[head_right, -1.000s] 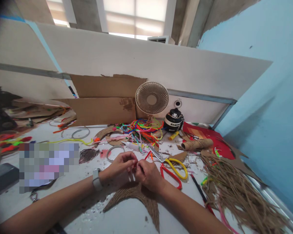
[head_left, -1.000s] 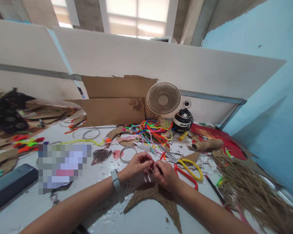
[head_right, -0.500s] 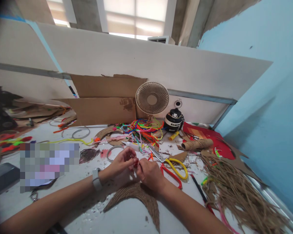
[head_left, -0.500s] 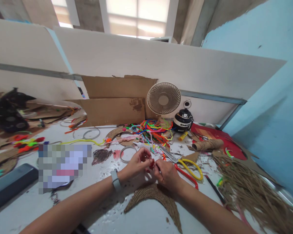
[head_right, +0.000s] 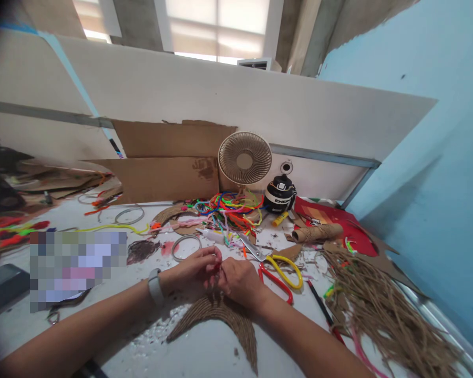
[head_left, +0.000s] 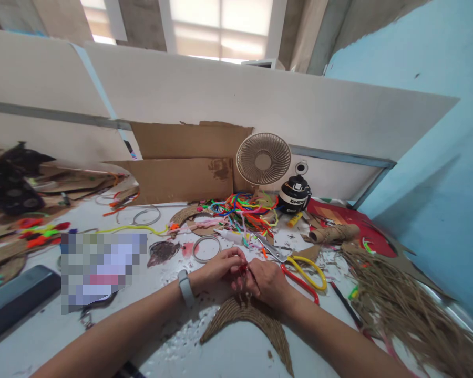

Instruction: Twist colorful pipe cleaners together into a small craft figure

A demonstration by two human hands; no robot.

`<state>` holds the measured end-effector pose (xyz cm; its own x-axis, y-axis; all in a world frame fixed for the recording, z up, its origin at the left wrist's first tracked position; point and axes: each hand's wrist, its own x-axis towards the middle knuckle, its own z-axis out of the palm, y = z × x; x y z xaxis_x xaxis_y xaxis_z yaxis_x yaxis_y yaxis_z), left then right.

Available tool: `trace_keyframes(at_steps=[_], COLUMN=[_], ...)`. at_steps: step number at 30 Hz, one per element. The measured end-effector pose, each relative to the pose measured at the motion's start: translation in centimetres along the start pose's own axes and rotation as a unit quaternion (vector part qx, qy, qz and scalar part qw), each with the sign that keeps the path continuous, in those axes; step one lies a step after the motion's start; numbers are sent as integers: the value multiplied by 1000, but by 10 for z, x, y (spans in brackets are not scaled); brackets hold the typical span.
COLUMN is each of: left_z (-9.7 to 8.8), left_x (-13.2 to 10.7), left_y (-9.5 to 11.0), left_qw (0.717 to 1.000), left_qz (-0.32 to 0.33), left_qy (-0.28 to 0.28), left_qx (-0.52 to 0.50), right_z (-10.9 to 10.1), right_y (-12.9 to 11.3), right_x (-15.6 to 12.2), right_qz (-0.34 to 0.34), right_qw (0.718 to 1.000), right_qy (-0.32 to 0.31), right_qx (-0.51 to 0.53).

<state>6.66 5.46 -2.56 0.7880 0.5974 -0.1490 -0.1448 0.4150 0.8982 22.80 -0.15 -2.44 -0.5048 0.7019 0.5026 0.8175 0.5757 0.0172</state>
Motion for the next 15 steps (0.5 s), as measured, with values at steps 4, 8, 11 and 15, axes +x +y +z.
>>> trace_keyframes(at_steps=[4, 8, 11, 15], left_z=[-2, -3, -2, -1], left_x=[0, 0, -1, -2], left_y=[0, -3, -4, -3], left_qw=[997, 986, 981, 978], left_qz=[43, 119, 144, 166], left_qy=[12, 30, 35, 39], left_qx=[56, 115, 123, 123], right_z=[2, 4, 4, 1], right_y=[1, 3, 3, 2], right_x=[0, -1, -2, -1], right_qz=[-7, 1, 12, 14], right_qw=[1000, 1000, 1000, 999], right_qy=[3, -2, -4, -3], right_qx=[-5, 4, 18, 38])
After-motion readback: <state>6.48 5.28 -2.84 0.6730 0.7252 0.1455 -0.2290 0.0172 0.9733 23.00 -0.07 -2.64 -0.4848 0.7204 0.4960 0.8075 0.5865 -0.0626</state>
